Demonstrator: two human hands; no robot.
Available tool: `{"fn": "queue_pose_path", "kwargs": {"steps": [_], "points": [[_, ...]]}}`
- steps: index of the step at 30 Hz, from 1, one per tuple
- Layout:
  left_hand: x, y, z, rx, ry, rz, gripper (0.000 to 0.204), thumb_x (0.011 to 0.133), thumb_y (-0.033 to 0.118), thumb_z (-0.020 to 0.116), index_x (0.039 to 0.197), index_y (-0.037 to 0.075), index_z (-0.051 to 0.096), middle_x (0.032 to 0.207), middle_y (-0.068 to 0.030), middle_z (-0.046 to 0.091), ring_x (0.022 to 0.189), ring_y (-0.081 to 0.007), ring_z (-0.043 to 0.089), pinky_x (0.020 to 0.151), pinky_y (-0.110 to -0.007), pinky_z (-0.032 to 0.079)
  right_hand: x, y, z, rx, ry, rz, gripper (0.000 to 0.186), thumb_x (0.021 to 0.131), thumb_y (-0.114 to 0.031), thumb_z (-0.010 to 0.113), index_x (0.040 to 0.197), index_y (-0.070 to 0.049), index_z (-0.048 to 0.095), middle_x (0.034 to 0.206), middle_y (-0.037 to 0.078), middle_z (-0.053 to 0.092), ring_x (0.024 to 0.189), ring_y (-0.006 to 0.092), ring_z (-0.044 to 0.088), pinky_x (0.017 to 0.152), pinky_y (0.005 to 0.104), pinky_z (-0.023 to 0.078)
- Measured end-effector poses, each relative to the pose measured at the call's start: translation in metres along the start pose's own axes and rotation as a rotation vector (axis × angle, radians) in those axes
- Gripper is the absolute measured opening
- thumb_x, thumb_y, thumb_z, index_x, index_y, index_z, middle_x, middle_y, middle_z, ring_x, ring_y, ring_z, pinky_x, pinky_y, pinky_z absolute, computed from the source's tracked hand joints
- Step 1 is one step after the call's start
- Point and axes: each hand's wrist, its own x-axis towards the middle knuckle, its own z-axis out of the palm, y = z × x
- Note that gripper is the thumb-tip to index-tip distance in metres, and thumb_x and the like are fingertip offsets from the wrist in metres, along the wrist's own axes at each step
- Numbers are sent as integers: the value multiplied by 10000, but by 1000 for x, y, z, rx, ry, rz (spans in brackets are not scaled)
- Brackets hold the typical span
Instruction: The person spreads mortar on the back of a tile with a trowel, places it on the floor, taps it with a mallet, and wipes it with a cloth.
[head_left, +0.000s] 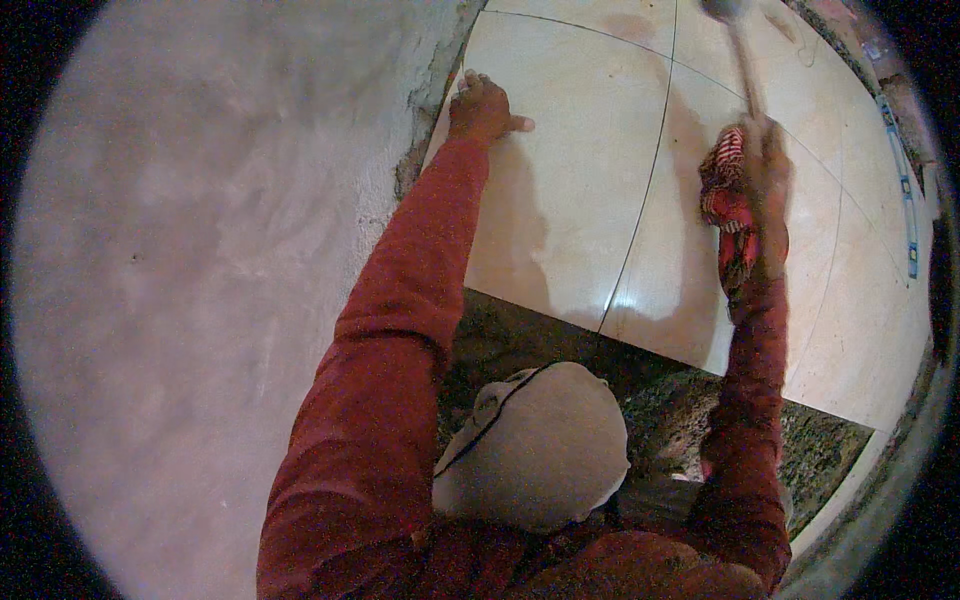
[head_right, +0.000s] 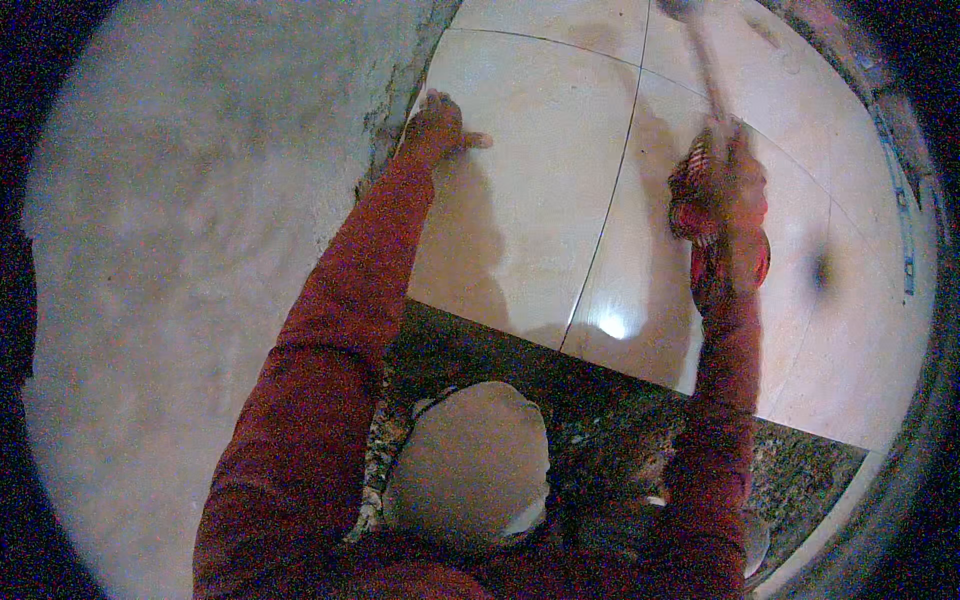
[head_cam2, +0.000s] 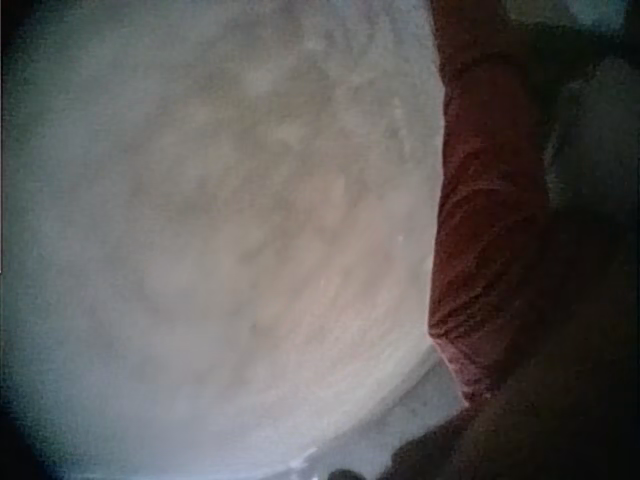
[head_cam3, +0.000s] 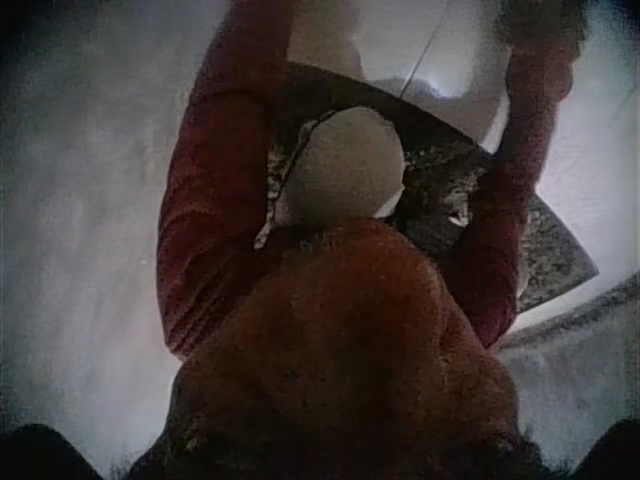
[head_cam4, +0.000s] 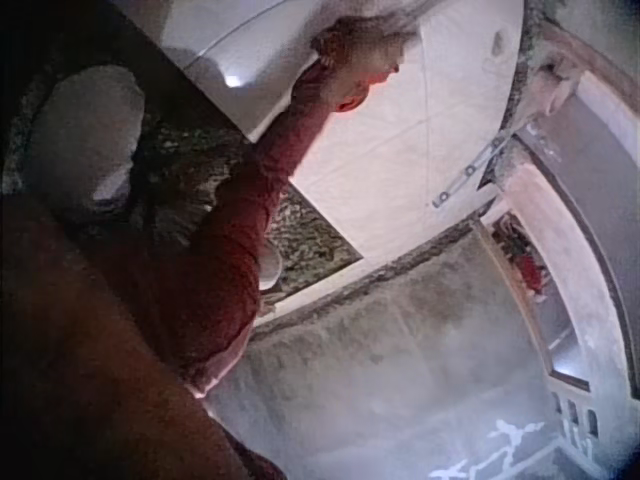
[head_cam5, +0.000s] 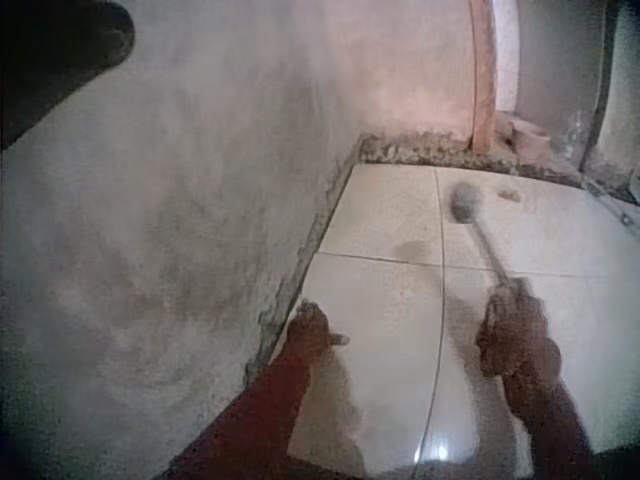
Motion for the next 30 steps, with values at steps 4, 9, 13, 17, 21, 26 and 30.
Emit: {"fn": "queue_pose_path", "kwargs": {"steps": [4,9,13,17,21,26,30], "points": [[6,1,3,75,5,42,1153,657,721,775,1382,-130,491,1493,-355,402,1378,-466,443,1077,-514,436,-54,109,-46,-14,168,385,448,1064,-493,411,1199,-121,620,984,229,711,849,379,697,707,461,508],[2,14,-16,68,-63,50,1065,665,720,769,1311,-105,580,1475,-332,441,1376,-456,447,1052,-536,444,-96,197,-30,-512,56,452,438,1020,-525,481,1266,-182,597,1054,234,690,976,434,677,749,532,518],[-1,8,-26,59,-170,14,1027,680,707,766,1295,-99,595,1457,-321,467,1368,-450,450,1056,-521,441,-67,94,11,-123,140,226,610,996,-495,566,1488,-151,459,1263,244,575,1142,425,591,925,505,497],[1,3,-20,113,-77,50,1085,678,712,761,1337,-123,544,1452,-350,454,1363,-448,455,1070,-502,436,-44,-1,50,-333,146,75,646,919,-454,645,1481,-197,456,1374,248,514,1221,431,544,983,520,481],[-2,-1,-2,110,107,74,1170,668,722,758,1374,-165,471,1445,-378,439,1356,-463,457,1091,-497,421,31,-20,70,-92,56,128,773,870,-534,656,1507,-170,411,1311,262,562,1160,452,586,955,550,496],[-16,2,-15,-4,139,24,1196,665,665,800,1404,-188,405,1462,-372,420,1367,-477,433,1123,-510,383,124,-125,108,53,7,-125,696,868,-455,687,1434,-96,498,1246,238,634,1168,420,601,978,504,493],[-14,2,-18,7,24,8,1143,705,588,824,1418,-188,381,1471,-369,409,1376,-487,414,1125,-526,369,167,-223,162,228,222,-367,345,829,-296,681,1125,-128,624,1038,154,701,967,397,681,824,530,545]]}}
